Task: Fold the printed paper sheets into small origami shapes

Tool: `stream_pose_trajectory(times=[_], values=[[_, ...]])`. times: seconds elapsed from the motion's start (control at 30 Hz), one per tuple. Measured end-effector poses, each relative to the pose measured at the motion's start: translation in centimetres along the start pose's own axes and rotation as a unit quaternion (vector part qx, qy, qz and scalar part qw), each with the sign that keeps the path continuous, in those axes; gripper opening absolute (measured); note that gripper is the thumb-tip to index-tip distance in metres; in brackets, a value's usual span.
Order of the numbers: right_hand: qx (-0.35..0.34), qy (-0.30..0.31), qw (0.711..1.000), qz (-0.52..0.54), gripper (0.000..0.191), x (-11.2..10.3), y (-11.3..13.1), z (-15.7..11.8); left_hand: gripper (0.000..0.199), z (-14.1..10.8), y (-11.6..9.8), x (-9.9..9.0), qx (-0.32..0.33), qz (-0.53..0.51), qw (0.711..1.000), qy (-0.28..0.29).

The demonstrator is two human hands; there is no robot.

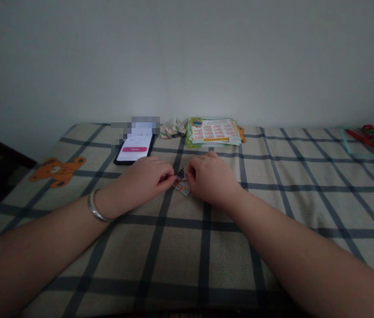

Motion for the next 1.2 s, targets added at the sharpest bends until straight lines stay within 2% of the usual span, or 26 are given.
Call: stream_pose_trajectory(times=[0.27,0.37,0.63,1.03,1.2], values=[[0.026,-0.002,1.000,-0.014,0.015,0.0,0.1,-0.3,0.017,0.0,-0.1,-0.2,-0.001,-0.016,1.000,-0.017],[0.024,-0.006,0.999,-0.022,0.015,-0.1,0.1,-0.3,0.012,-0.1,0.0,-0.3,0.016,-0.049,0.998,-0.028],[0.017,-0.003,0.999,-0.032,0.015,0.0,0.0,-0.2,0.018,-0.4,0.0,-0.4,0.063,-0.058,0.996,-0.025],[0.003,0.026,0.999,0.033,0.019,-0.3,-0.9,-0.6,0.021,-0.3,0.1,0.0,0.026,-0.079,0.996,-0.016],[-0.007,0.035,0.998,0.058,0.017,-0.4,-1.4,-0.4,0.021,-0.2,0.2,0.1,0.032,-0.078,0.996,-0.018]])
Point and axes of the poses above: each hand's wrist, its own z-axis towards the middle knuckle, its own x-axis out of the palm, y = z × x, the point moved 2 cm from there along z, towards the middle knuckle, and after that the axes turned 7 degrees about x, right-handed, at the moved point
